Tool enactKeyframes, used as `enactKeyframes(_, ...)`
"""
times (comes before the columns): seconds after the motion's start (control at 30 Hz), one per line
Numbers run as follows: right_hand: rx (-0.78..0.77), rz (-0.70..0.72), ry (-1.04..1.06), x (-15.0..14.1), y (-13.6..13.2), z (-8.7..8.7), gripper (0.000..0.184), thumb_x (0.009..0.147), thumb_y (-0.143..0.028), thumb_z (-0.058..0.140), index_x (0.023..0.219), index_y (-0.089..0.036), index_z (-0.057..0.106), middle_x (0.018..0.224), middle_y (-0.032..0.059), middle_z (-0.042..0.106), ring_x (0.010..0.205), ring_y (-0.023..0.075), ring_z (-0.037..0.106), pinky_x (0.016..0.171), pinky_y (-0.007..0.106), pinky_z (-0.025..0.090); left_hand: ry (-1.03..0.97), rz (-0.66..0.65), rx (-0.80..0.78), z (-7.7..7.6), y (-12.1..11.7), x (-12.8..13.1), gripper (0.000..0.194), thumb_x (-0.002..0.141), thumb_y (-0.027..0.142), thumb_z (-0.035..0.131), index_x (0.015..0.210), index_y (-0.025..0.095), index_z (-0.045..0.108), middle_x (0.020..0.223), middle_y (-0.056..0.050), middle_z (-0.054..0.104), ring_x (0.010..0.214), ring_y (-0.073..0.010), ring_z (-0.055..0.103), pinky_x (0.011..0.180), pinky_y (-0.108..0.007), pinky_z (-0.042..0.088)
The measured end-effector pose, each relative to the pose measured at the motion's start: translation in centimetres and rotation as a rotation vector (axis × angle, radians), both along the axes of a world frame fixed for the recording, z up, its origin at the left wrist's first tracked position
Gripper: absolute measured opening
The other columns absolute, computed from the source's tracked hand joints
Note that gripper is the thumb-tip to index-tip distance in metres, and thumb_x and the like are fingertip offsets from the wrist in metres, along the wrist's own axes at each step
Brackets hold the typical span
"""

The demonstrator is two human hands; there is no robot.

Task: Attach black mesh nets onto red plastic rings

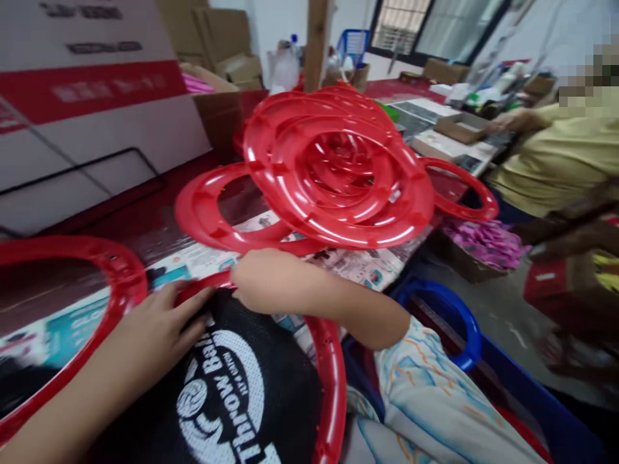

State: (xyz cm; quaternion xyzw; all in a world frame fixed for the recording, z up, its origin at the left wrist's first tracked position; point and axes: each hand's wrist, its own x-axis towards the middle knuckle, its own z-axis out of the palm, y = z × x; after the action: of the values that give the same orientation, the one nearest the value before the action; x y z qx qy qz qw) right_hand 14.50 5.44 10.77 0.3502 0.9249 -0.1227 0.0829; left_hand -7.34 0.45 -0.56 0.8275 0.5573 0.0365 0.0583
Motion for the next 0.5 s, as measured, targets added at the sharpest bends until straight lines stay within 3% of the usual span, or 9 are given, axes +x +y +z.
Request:
enactKeyframes(0.13, 0.019, 0.095, -0.019, -0.6, -0.3, -1.2, 0.027, 0.098, -0.024, 0.054, 0.093, -0.007, 0.074, 0.080, 0.0166, 0.072, 0.088, 0.0287, 0.069, 0.076, 0.036, 0.050, -0.018, 0.033, 0.015, 0.9, 0.2, 0.8, 0.051, 0.093, 0.043, 0.035, 0.132, 0.021, 0.058, 0.133, -0.019, 0.048, 0.115, -0.0360, 0.053, 0.095, -0.053, 0.048)
enactKeyframes(0.3, 0.024, 0.086, -0.014, -1.8, 0.1, -3.5, 0.024, 0.095, -0.015, 0.053, 0.090, -0.008, 0.075, 0.073, 0.0139, 0.071, 0.078, 0.0259, 0.069, 0.072, 0.035, 0.049, -0.053, 0.035, -0.006, 1.4, 0.3, 0.5, 0.048, 0.093, 0.043, 0.038, 0.133, 0.023, 0.057, 0.134, -0.018, 0.045, 0.113, -0.0352, 0.054, 0.096, -0.052, 0.047)
enactKeyframes(0.5, -0.025, -0.008, 0.018, -1.8, 0.1, -3.2, 0.016, 0.088, -0.016, 0.059, 0.090, -0.009, 0.073, 0.078, 0.0143, 0.072, 0.077, 0.0263, 0.067, 0.064, 0.032, 0.044, -0.011, 0.083, -0.017, 2.5, -0.1, 0.7, 0.055, 0.092, 0.040, 0.036, 0.142, 0.017, 0.044, 0.129, -0.019, 0.049, 0.102, -0.0344, 0.058, 0.090, -0.050, 0.049)
